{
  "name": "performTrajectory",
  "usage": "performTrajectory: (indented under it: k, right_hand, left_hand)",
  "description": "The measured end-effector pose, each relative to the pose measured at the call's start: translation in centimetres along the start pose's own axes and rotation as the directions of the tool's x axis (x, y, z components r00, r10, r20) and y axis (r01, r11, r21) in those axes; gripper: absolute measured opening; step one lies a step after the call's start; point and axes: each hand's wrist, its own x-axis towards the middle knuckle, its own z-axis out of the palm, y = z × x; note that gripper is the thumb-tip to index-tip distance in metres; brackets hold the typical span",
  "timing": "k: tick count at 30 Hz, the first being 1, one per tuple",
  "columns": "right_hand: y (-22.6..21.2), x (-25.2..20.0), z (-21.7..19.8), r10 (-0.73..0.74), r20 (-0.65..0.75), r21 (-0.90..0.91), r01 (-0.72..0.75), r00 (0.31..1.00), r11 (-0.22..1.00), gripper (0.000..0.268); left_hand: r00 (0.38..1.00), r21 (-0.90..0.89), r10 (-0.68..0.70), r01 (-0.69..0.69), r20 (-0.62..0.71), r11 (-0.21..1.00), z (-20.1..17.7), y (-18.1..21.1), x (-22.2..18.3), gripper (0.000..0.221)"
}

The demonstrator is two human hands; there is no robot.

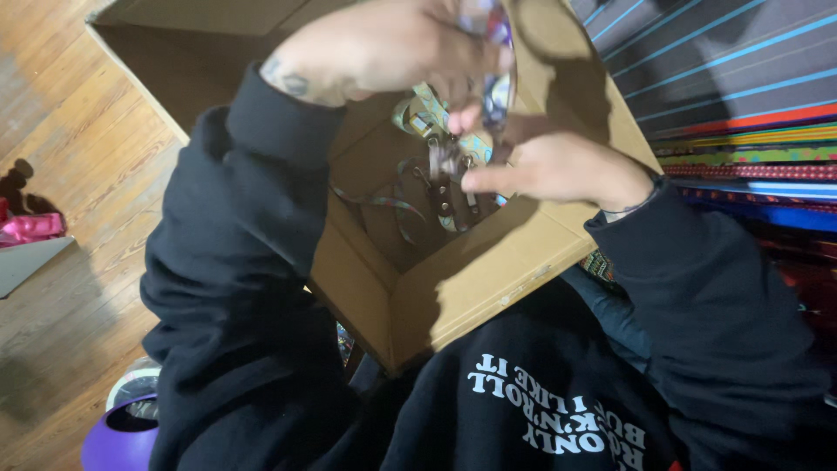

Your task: The person takes several colorful dog leashes out of a cardboard box and hangs them one by one onto metal hooks on a retail display wall.

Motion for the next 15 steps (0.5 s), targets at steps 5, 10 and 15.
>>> performTrajectory:
  k: [5,10,15]
  right_hand:
    - [-0.7,0.5,0.2,0.444,0.192,-0.378,-0.351,0.875,0.856,0.063]
    - [1.9,-0.8,-0.2,-0.248,-0.162,-0.051,0.242,0.955,0.969,0.016]
    - [0.0,-1.5,0.0,-0.114,-0.435,0.377,0.295,0.893,0.878,0.036]
  left_hand:
    - [0.968,-0.093,0.226,-0.236,-0.114,0.967,-1.5,-1.7,-1.0,0.031]
    - [0.999,0.219,-0.022,0.012,0.043,0.976,-1.1,-1.5,0.7,0.029]
    - [0.945,0.308,-0.196,0.11,0.263,0.945,-0.2,-2.5,1.7,0.035]
